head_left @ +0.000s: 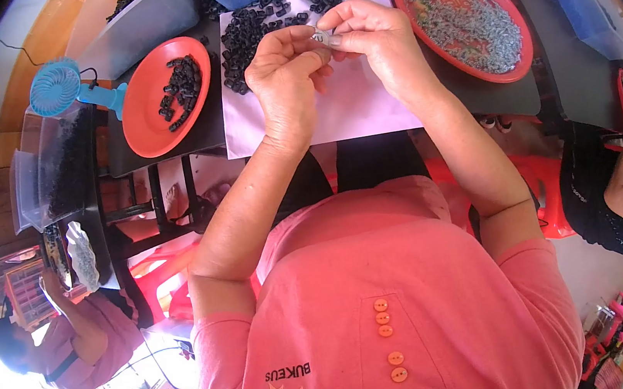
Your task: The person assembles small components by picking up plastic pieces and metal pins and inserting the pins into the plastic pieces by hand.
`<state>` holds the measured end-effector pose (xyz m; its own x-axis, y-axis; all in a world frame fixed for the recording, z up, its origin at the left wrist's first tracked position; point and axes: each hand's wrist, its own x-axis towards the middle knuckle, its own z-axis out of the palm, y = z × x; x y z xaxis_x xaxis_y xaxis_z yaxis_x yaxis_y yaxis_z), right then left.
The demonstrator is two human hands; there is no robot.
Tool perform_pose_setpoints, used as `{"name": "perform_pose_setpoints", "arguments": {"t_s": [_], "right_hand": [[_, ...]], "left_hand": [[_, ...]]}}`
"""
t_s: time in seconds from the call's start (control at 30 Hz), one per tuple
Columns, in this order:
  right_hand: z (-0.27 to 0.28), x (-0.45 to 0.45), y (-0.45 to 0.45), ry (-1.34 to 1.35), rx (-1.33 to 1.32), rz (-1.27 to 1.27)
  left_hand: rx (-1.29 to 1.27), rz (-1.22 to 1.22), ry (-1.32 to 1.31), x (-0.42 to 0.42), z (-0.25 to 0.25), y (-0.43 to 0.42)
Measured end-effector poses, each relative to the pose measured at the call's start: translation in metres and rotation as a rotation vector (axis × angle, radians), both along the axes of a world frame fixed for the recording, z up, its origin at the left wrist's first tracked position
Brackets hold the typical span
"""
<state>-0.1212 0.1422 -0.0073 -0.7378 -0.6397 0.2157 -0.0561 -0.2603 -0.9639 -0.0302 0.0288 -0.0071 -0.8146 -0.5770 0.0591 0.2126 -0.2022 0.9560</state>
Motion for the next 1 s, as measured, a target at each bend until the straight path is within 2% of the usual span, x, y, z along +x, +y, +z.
{"name": "perform_pose_setpoints", "arguments": {"t_s": [0.17, 0.37, 0.47, 0.57, 0.87, 1.0], "right_hand": [[-0.002, -0.005, 0.001, 0.154, 0.038, -0.040], [-0.009, -0.003, 0.007, 0.262, 0.098, -0.067], [-0.008, -0.006, 0.011, 0.233, 0.073, -0.103], [-0.007, -0.015, 0.015, 0.227, -0.002, -0.227], [-0.013, -0.026, 0.027, 0.109, -0.087, -0.303], [-0.012, -0.024, 0.025, 0.103, -0.094, -0.291]], "left_hand": [[0.108, -0.005, -0.004, -0.005, 0.000, -0.004], [0.043, 0.040, -0.067, -0.005, -0.004, -0.001], [-0.002, 0.060, -0.149, -0.008, -0.005, 0.000], [-0.332, -0.012, -0.240, -0.013, -0.013, -0.003], [-1.199, 0.056, -0.150, -0.055, -0.010, -0.027], [-1.451, -0.121, -0.458, -0.081, -0.001, -0.029]]}}
